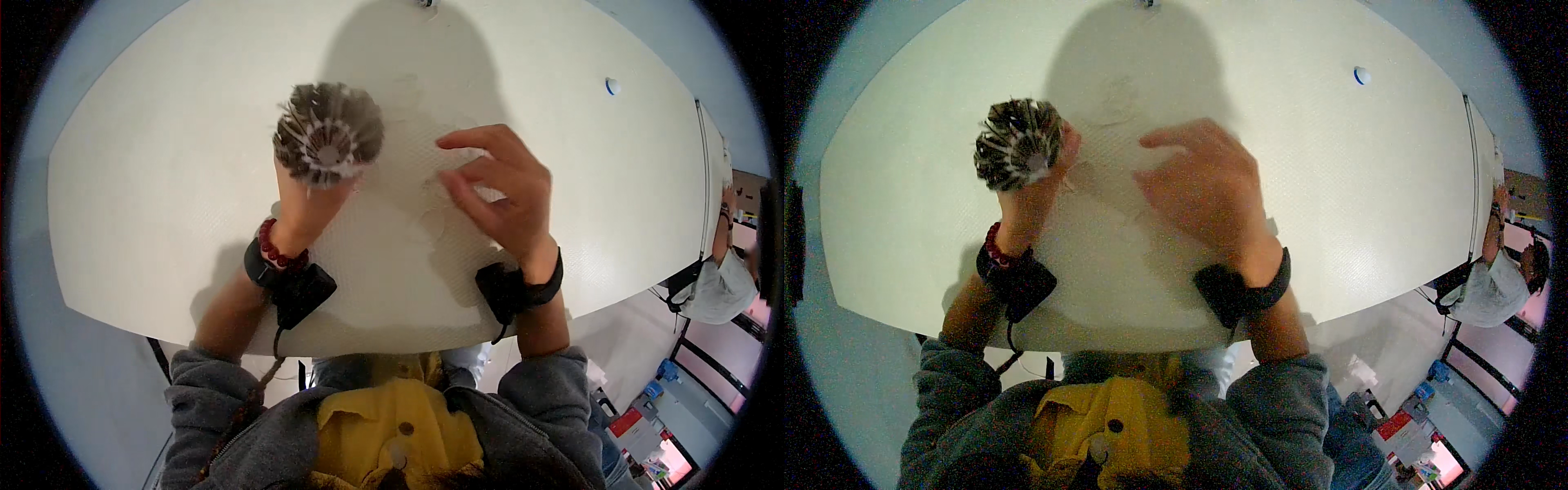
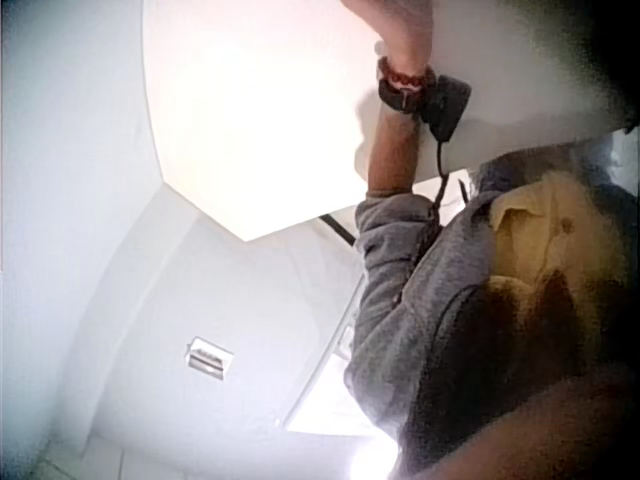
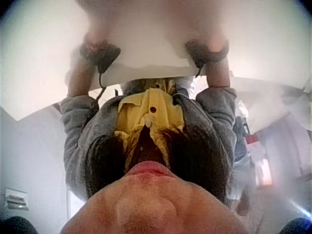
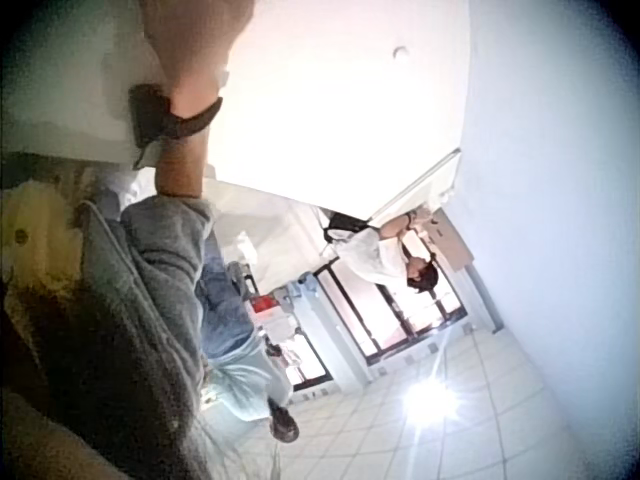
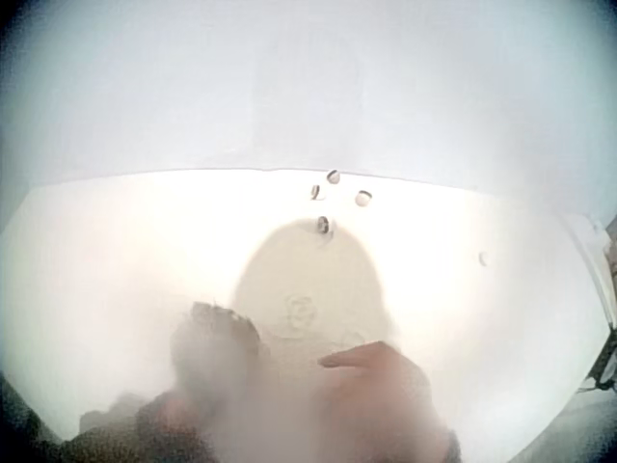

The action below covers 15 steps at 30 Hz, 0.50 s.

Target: The person assembles badminton shuttlecocks by placing feathers into a circular base and securing them with a cap and adhesive strip.

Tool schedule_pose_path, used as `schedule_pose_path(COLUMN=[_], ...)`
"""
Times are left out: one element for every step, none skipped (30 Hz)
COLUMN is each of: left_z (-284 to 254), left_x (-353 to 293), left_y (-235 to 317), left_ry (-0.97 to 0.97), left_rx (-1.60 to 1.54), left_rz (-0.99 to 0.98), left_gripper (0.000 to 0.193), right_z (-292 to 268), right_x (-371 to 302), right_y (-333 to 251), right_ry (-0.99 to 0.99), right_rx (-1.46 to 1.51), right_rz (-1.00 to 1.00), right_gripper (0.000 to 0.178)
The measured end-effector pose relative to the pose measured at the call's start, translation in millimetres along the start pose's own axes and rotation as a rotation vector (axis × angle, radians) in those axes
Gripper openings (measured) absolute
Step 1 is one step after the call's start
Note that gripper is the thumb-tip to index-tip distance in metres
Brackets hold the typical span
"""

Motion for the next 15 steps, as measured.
schedule_pose_path(left_z=[-5,-9,-9,-10,-10,-8,-8,0,6,11,16,19,25,27,26], left_x=[2,3,2,3,4,2,0,-2,-5,-6,-8,-8,-8,-10,-11], left_y=[8,17,16,14,12,8,3,3,2,1,1,10,19,20,21], left_ry=[0.085,0.17,0.171,0.172,0.171,0.18,0.192,0.078,-0.035,-0.075,-0.106,-0.207,-0.308,-0.31,-0.253], left_rx=[0.089,0.179,0.181,0.107,0.033,-0.02,-0.084,-0.075,-0.065,-0.229,-0.391,-0.24,-0.091,-0.093,-0.099], left_rz=[0.015,0.022,0.022,0.016,0.01,-0.002,-0.012,0.013,0.038,-0.025,-0.095,-0.047,0.002,0.005,0.045], left_gripper=[0.036,0.033,0.033,0.033,0.032,0.021,0.009,0.012,0.014,0.015,0.016,0.015,0.015,0.015,0.014], right_z=[-4,-6,-7,-8,-8,-9,2,11,14,23,32,38,41,39,35], right_x=[-2,-4,-5,-6,-11,-16,-23,-34,-38,-46,-52,-56,-53,-44,-36], right_y=[5,9,5,5,6,1,-2,-4,-7,-11,-15,-13,-15,-15,-15], right_ry=[0.022,0.044,0.044,0.022,0.0,0.003,-0.238,-0.479,-0.48,-0.563,-0.644,-0.657,-0.654,-0.527,-0.401], right_rx=[0.073,0.144,0.146,0.157,0.169,0.172,0.043,-0.089,-0.097,-0.022,0.052,0.064,0.06,0.051,0.041], right_rz=[0.077,0.154,0.153,0.304,0.455,0.454,0.553,0.647,0.648,0.552,0.453,0.467,0.469,0.454,0.437], right_gripper=[0.006,0.006,0.006,0.01,0.016,0.016,0.018,0.021,0.021,0.019,0.019,0.019,0.019,0.019,0.018])
Point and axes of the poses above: each hand's wrist, its own x-axis towards the middle knuckle, its own z-axis out of the palm, y = z × x, the point moved 6 cm from there along x, towards the middle knuckle, and after that the axes turned 3 degrees about -y, right-handed, at the moved point
